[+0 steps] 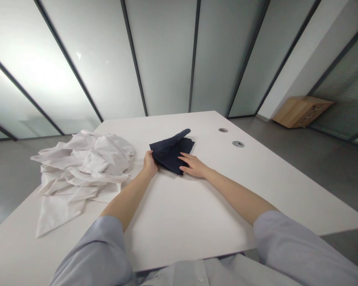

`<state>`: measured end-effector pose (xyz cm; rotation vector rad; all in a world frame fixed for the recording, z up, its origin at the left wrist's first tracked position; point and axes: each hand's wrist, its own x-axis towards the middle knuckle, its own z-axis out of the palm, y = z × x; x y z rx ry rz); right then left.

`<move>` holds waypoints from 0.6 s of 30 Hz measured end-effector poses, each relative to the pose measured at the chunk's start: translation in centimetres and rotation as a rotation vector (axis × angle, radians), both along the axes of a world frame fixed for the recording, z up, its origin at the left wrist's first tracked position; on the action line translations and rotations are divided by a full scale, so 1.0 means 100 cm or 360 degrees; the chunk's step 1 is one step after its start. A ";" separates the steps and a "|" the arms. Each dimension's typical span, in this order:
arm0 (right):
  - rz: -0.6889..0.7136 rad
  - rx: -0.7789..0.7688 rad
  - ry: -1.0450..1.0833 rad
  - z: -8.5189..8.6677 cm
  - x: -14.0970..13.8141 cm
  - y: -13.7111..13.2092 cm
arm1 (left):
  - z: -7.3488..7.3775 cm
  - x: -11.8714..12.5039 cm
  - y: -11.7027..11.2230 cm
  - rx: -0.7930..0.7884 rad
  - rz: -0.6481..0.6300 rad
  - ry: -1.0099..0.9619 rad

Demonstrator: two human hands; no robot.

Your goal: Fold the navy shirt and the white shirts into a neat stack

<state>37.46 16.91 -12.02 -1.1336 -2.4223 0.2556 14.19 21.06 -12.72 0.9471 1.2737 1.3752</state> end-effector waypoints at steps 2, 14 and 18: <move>-0.0034 -0.0023 -0.0187 0.005 -0.004 -0.004 | 0.002 -0.005 0.002 0.0043 0.0339 0.0177; 0.0016 0.0167 -0.0167 0.012 -0.010 -0.011 | 0.022 0.011 -0.044 0.0856 -0.0579 0.2125; -0.0091 0.0204 0.0084 0.008 -0.001 -0.001 | 0.008 0.018 -0.039 0.0778 -0.0845 0.2214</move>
